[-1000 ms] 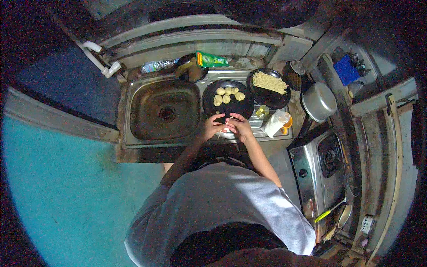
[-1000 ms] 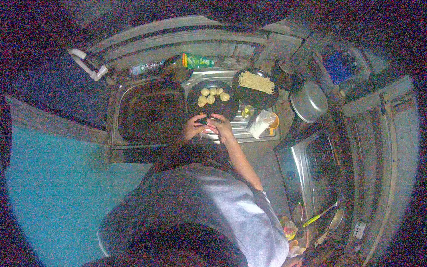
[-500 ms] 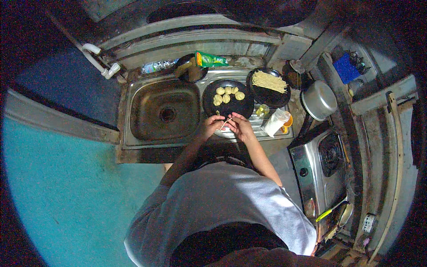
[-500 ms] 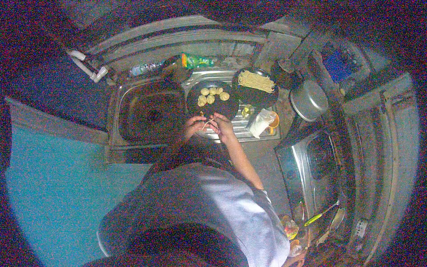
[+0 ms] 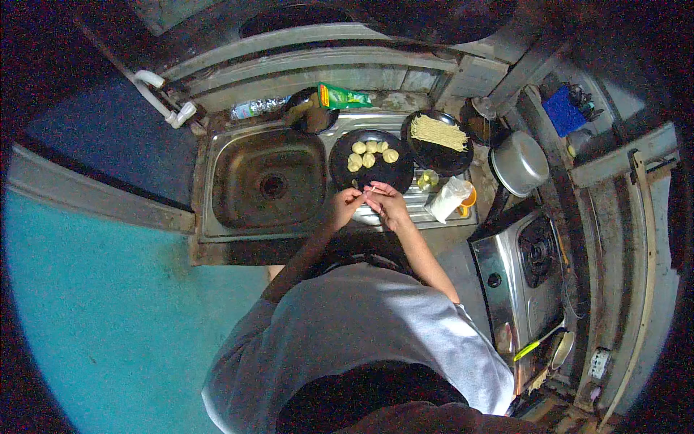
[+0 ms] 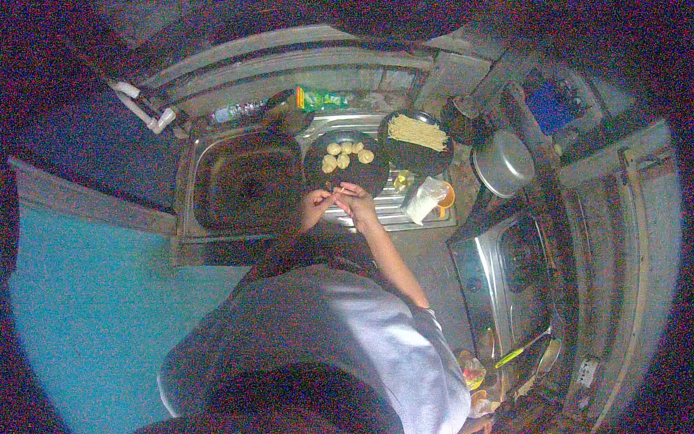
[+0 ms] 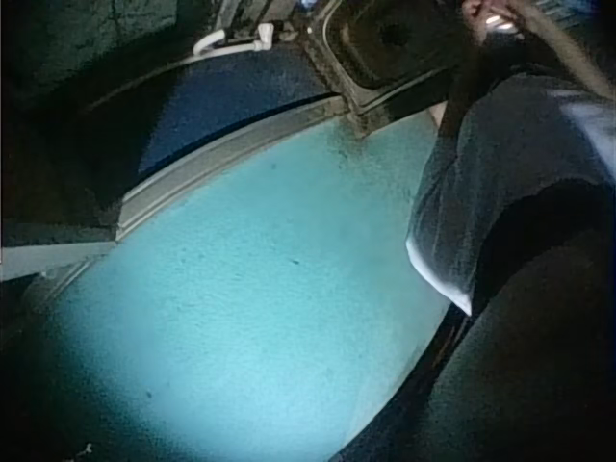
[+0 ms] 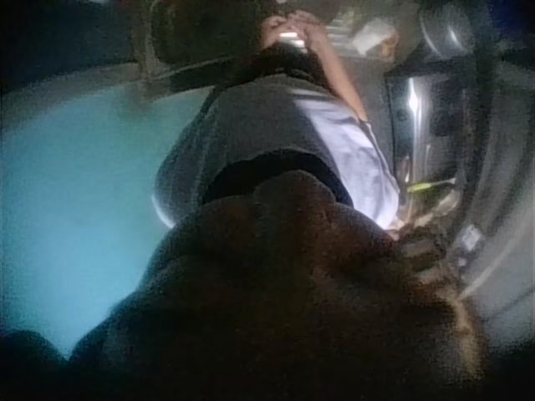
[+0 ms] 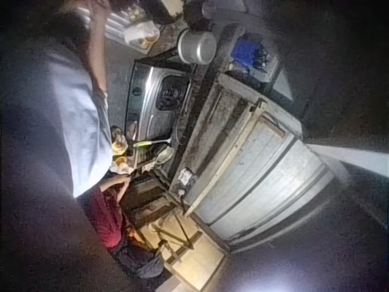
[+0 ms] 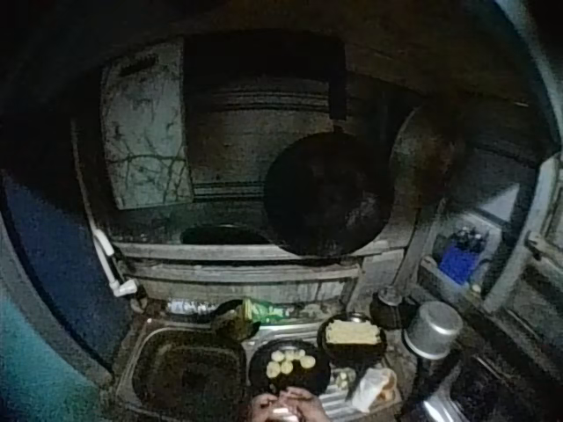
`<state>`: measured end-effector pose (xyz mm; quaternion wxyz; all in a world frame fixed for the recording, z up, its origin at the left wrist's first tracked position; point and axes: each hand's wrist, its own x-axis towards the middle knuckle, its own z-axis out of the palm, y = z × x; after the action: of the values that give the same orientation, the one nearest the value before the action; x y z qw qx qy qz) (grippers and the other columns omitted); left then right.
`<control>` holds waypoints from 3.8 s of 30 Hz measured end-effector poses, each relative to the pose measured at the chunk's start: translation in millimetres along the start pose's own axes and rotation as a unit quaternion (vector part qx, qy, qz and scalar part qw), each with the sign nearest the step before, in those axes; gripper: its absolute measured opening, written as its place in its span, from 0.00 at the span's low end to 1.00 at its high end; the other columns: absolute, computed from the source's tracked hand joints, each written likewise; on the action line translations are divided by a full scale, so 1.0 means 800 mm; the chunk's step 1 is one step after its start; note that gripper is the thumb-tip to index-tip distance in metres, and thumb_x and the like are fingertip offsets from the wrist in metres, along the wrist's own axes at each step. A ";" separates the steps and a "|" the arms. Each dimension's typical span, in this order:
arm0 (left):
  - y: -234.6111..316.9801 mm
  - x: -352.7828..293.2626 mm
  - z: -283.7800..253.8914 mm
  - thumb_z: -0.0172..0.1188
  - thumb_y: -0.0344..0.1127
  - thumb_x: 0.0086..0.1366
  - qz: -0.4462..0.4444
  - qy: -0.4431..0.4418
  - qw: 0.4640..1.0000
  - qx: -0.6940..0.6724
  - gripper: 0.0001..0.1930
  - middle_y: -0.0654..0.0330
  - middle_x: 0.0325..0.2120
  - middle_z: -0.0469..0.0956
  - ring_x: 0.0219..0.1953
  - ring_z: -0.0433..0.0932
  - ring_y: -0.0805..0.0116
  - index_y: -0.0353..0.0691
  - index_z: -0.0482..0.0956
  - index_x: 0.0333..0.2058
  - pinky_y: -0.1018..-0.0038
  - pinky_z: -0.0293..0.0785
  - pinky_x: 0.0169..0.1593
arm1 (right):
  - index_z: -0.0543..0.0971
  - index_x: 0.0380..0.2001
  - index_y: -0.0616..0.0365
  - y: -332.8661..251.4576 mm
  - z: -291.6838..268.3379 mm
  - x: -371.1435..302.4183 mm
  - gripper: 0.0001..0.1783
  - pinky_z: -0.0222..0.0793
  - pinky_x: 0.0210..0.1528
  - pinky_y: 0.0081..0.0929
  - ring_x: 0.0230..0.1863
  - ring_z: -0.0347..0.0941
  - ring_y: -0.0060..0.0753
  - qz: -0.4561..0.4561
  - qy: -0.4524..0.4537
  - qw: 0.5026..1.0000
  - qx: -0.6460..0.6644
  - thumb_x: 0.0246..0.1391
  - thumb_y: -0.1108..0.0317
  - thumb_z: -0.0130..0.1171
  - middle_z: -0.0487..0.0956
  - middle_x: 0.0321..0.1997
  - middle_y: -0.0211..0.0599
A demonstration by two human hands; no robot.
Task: The person assembles small food items by hand, placing a thin noodle-like strand onto each round dough piece on a black plate. The person repeatedly picks up strands from a nearby plate and places them on the dough pieces, one at a time.
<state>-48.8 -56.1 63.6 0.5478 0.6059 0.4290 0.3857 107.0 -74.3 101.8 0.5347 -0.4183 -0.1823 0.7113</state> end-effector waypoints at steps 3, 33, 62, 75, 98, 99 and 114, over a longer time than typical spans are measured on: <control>0.002 -0.002 0.005 0.57 0.33 0.57 0.032 -0.017 0.999 -0.007 0.06 0.66 0.19 0.72 0.22 0.67 0.81 0.35 0.74 0.27 0.83 0.62 0.26 | 0.70 0.38 0.61 -0.004 0.003 -0.006 0.14 0.72 0.31 0.16 0.32 0.73 0.23 0.002 0.052 0.999 -0.016 0.46 0.78 0.57 0.76 0.36 0.38; 0.005 -0.004 -0.021 0.49 0.29 0.60 -0.107 -0.161 0.964 -0.185 0.23 0.57 0.43 0.72 0.41 0.74 0.68 0.42 0.61 0.55 0.75 0.71 0.43 | 0.76 0.38 0.56 0.017 -0.027 0.006 0.13 0.67 0.33 0.19 0.33 0.73 0.22 0.087 -0.014 0.966 -0.241 0.48 0.64 0.59 0.77 0.34 0.28; 0.050 -0.014 0.007 0.54 0.34 0.59 0.044 0.002 0.995 0.090 0.08 0.61 0.19 0.75 0.20 0.71 0.77 0.35 0.75 0.32 0.80 0.65 0.23 | 0.77 0.32 0.51 0.009 0.002 -0.008 0.09 0.64 0.30 0.17 0.27 0.67 0.15 0.107 0.054 0.992 -0.031 0.48 0.61 0.58 0.74 0.26 0.19; -0.031 0.003 -0.001 0.49 0.24 0.59 0.018 -0.075 0.979 -0.190 0.13 0.55 0.37 0.73 0.37 0.75 0.68 0.35 0.66 0.44 0.75 0.73 0.36 | 0.68 0.43 0.51 -0.006 -0.005 -0.009 0.15 0.71 0.36 0.22 0.36 0.74 0.23 0.066 0.009 0.998 -0.009 0.50 0.70 0.55 0.76 0.38 0.31; -0.006 0.001 -0.008 0.57 0.33 0.57 -0.070 -0.093 0.992 -0.052 0.13 0.55 0.30 0.77 0.32 0.77 0.69 0.32 0.69 0.39 0.76 0.73 0.34 | 0.72 0.36 0.55 0.003 -0.024 0.010 0.11 0.69 0.33 0.22 0.29 0.73 0.24 0.045 0.085 0.994 0.058 0.50 0.64 0.56 0.76 0.32 0.31; -0.010 0.002 -0.008 0.56 0.33 0.58 -0.073 -0.092 0.991 -0.068 0.13 0.54 0.31 0.76 0.32 0.76 0.69 0.32 0.70 0.39 0.77 0.73 0.34 | 0.73 0.36 0.55 0.005 -0.028 0.012 0.11 0.69 0.34 0.23 0.29 0.73 0.24 0.055 0.083 0.993 0.066 0.51 0.62 0.55 0.76 0.32 0.30; -0.024 0.013 -0.016 0.54 0.50 0.57 -0.108 0.010 0.957 -0.268 0.29 0.51 0.49 0.63 0.47 0.70 0.58 0.41 0.60 0.53 0.68 0.66 0.50 | 0.74 0.38 0.60 -0.010 -0.005 0.003 0.29 0.71 0.34 0.21 0.34 0.76 0.28 0.164 -0.003 0.968 -0.191 0.49 0.42 0.50 0.78 0.35 0.35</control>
<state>-58.8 -41.6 45.7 0.7241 0.3829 0.3779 0.4316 114.7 -70.2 104.6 0.3205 -0.5351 -0.2454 0.7421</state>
